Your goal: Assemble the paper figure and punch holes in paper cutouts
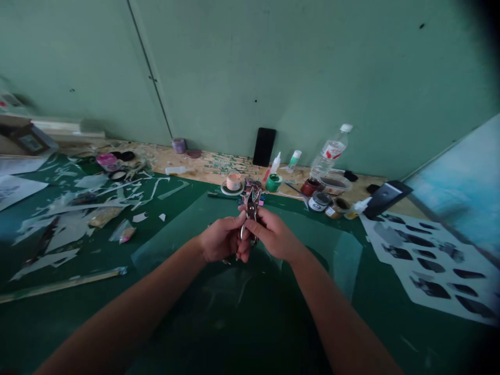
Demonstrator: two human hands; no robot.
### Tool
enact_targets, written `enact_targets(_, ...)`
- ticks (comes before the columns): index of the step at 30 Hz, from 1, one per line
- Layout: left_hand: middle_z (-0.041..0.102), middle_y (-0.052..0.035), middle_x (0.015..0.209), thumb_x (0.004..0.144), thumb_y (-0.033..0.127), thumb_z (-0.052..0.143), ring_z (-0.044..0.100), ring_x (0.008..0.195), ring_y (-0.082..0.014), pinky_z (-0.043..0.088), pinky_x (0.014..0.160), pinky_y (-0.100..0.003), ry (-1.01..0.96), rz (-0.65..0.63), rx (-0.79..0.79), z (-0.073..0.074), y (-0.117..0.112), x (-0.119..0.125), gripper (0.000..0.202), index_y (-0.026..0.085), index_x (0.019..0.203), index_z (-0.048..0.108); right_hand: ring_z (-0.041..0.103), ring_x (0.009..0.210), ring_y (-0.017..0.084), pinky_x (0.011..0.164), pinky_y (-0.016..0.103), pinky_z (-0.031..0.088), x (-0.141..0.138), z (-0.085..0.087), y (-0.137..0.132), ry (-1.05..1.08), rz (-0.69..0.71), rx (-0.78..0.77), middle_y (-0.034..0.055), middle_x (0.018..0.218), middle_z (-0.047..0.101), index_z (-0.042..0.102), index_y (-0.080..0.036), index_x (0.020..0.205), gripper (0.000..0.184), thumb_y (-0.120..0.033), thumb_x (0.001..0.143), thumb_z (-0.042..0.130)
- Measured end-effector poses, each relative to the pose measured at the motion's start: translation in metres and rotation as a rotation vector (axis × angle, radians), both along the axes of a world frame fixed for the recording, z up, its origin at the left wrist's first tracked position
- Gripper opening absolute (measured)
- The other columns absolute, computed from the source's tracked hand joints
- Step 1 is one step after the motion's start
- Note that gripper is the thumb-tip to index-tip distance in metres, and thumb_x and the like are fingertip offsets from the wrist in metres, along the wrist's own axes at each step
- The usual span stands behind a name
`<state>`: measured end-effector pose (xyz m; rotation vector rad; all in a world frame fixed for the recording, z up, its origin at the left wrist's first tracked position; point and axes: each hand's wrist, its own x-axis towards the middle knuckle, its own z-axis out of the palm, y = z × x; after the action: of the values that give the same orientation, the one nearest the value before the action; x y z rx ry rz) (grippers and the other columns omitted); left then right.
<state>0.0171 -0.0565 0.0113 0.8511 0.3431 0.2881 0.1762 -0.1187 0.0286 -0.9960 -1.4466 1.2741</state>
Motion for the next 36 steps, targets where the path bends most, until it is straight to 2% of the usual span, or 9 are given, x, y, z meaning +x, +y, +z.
enact_targets(4, 0.045, 0.0005, 0.041, 0.087, 0.057, 0.05, 0.048, 0.034, -0.0142, 0.041, 0.038, -0.026, 0.087, 0.052, 0.035, -0.007, 0.014, 0.019, 0.051, 0.016, 0.057, 0.05, 0.066, 0.077, 0.017, 0.07, 0.032, 0.053, 0.01, -0.008, 0.009, -0.135, -0.153, 0.04, 0.0045, 0.084, 0.067, 0.055, -0.017, 0.112, 0.028, -0.039, 0.095, 0.052)
enact_targets(9, 0.051, -0.0009, 0.05, 0.085, 0.052, 0.059, 0.05, 0.043, -0.0111, 0.04, 0.045, -0.023, 0.014, 0.062, -0.015, -0.017, 0.019, 0.022, 0.044, 0.013, 0.065, 0.055, 0.063, 0.075, 0.016, 0.073, 0.032, 0.049, 0.013, -0.01, 0.014, -0.261, -0.238, -0.014, 0.0024, 0.08, 0.066, 0.058, -0.018, 0.1, 0.021, -0.037, 0.096, 0.049)
enact_targets(12, 0.057, -0.0031, 0.059, 0.084, 0.049, 0.063, 0.049, 0.043, -0.0084, 0.034, 0.046, -0.021, 0.039, 0.002, -0.015, -0.019, 0.02, 0.017, 0.039, 0.012, 0.074, 0.057, 0.061, 0.074, 0.015, 0.074, 0.031, 0.049, 0.014, -0.008, 0.014, -0.227, -0.206, -0.07, 0.0008, 0.079, 0.063, 0.058, -0.019, 0.103, 0.02, -0.035, 0.096, 0.05)
enact_targets(15, 0.057, -0.0018, 0.061, 0.086, 0.048, 0.063, 0.046, 0.044, -0.0064, 0.03, 0.046, -0.02, 0.019, 0.02, 0.048, -0.019, 0.02, 0.013, 0.038, 0.012, 0.077, 0.056, 0.062, 0.074, 0.014, 0.074, 0.031, 0.049, 0.014, -0.01, 0.014, -0.058, -0.163, -0.12, 0.0002, 0.084, 0.063, 0.057, -0.02, 0.107, 0.02, -0.034, 0.092, 0.057)
enact_targets(19, 0.058, -0.0017, 0.068, 0.086, 0.05, 0.062, 0.052, 0.053, -0.0082, 0.036, 0.052, -0.021, -0.025, 0.093, 0.111, -0.02, 0.018, 0.013, 0.039, 0.013, 0.078, 0.055, 0.064, 0.069, 0.014, 0.072, 0.032, 0.051, 0.014, -0.016, 0.015, 0.125, -0.114, -0.197, -0.0009, 0.081, 0.062, 0.058, -0.019, 0.099, 0.02, -0.033, 0.087, 0.066)
enact_targets(24, 0.062, -0.0049, 0.072, 0.088, 0.048, 0.059, 0.055, 0.054, -0.0096, 0.037, 0.053, -0.023, 0.004, 0.114, 0.159, -0.019, 0.018, 0.013, 0.038, 0.012, 0.079, 0.057, 0.06, 0.063, 0.01, 0.066, 0.028, 0.049, 0.015, -0.018, 0.017, 0.222, -0.147, -0.289, -0.0022, 0.075, 0.061, 0.059, -0.016, 0.091, 0.023, -0.031, 0.081, 0.073)
enact_targets(30, 0.063, -0.0064, 0.066, 0.086, 0.053, 0.06, 0.056, 0.058, -0.0123, 0.04, 0.052, -0.023, -0.064, 0.036, 0.116, -0.012, 0.015, 0.013, 0.043, 0.011, 0.075, 0.062, 0.064, 0.059, 0.011, 0.055, 0.022, 0.045, 0.016, -0.006, 0.014, 0.238, -0.028, -0.368, -0.0004, 0.07, 0.064, 0.062, -0.014, 0.085, 0.011, -0.023, 0.082, 0.068)
enact_targets(36, 0.062, -0.0055, 0.057, 0.086, 0.061, 0.054, 0.053, 0.048, -0.0111, 0.034, 0.044, -0.022, -0.05, 0.029, 0.074, -0.007, 0.011, 0.015, 0.053, 0.013, 0.064, 0.059, 0.066, 0.055, 0.013, 0.048, 0.02, 0.044, 0.013, -0.005, 0.014, 0.306, 0.03, -0.402, 0.0023, 0.061, 0.067, 0.064, -0.013, 0.073, 0.008, -0.018, 0.078, 0.062)
